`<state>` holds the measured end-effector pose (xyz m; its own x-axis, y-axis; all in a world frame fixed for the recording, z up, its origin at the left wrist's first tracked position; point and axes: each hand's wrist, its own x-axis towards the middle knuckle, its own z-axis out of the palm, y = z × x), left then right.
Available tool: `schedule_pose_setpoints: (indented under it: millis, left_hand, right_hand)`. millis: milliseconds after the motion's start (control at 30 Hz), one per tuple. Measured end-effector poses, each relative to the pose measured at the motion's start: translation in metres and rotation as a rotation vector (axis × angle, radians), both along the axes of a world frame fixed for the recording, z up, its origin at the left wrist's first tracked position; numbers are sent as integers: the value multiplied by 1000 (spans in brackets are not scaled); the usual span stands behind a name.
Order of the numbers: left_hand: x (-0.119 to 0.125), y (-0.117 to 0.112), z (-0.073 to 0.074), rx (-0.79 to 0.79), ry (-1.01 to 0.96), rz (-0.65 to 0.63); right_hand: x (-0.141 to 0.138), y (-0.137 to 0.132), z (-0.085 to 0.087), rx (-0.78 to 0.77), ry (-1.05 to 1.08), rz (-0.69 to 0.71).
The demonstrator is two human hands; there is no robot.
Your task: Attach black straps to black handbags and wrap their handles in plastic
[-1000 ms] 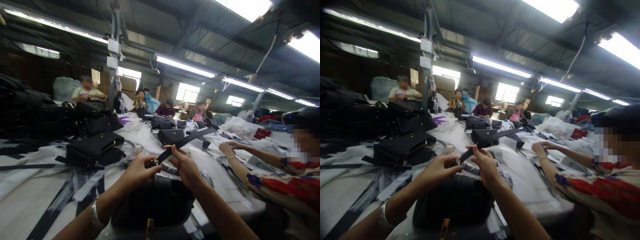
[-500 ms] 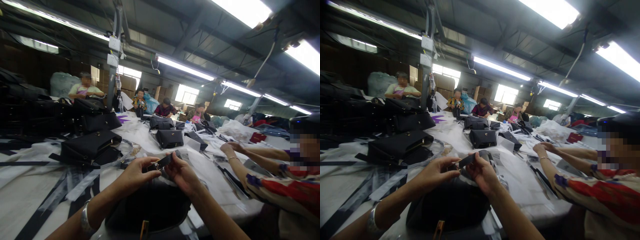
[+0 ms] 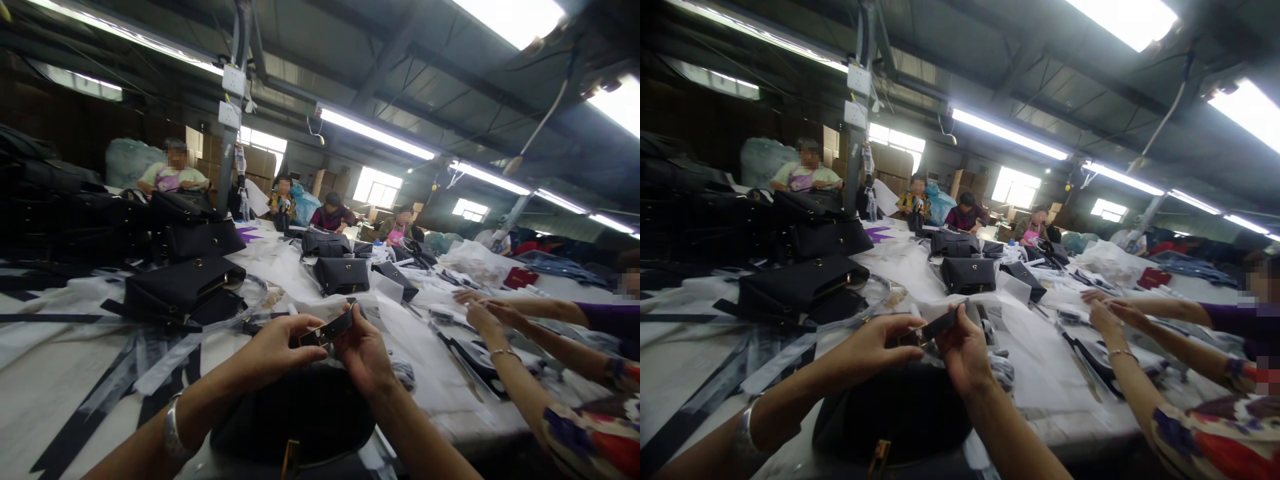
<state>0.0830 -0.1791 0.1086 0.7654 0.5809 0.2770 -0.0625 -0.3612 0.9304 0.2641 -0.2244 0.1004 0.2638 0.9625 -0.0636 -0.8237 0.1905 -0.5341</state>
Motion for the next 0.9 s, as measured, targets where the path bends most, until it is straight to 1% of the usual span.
schedule_pose_setpoints:
  millis: [133, 200, 267, 333, 433, 533, 600, 700, 900]
  left_hand:
    - [-2, -1, 0, 2, 25, -24]
    - [-3, 1, -2, 1, 16, -6]
    - [-2, 2, -4, -43, -18, 19]
    - [-2, 4, -7, -100, -58, 42]
    - [0, 4, -8, -140, -75, 65]
    - [1, 4, -7, -153, -72, 69]
    - [1, 4, -6, -147, -76, 63]
    - [1, 4, -7, -147, -76, 66]
    - [1, 3, -7, -134, -77, 94]
  right_hand:
    - [-2, 0, 0, 2, -6, -28]
    - [-2, -2, 1, 24, -102, -70]
    - [-1, -5, 1, 77, -295, -100]
    - [0, -8, 1, 123, -544, -106]
    - [2, -12, 2, 145, -889, -132]
    - [1, -14, 5, 147, -1098, -170]
    - [0, -16, 9, 136, -1170, -187]
    - [-3, -17, 15, 140, -1216, -199]
    - [-7, -21, 15, 157, -1263, -197]
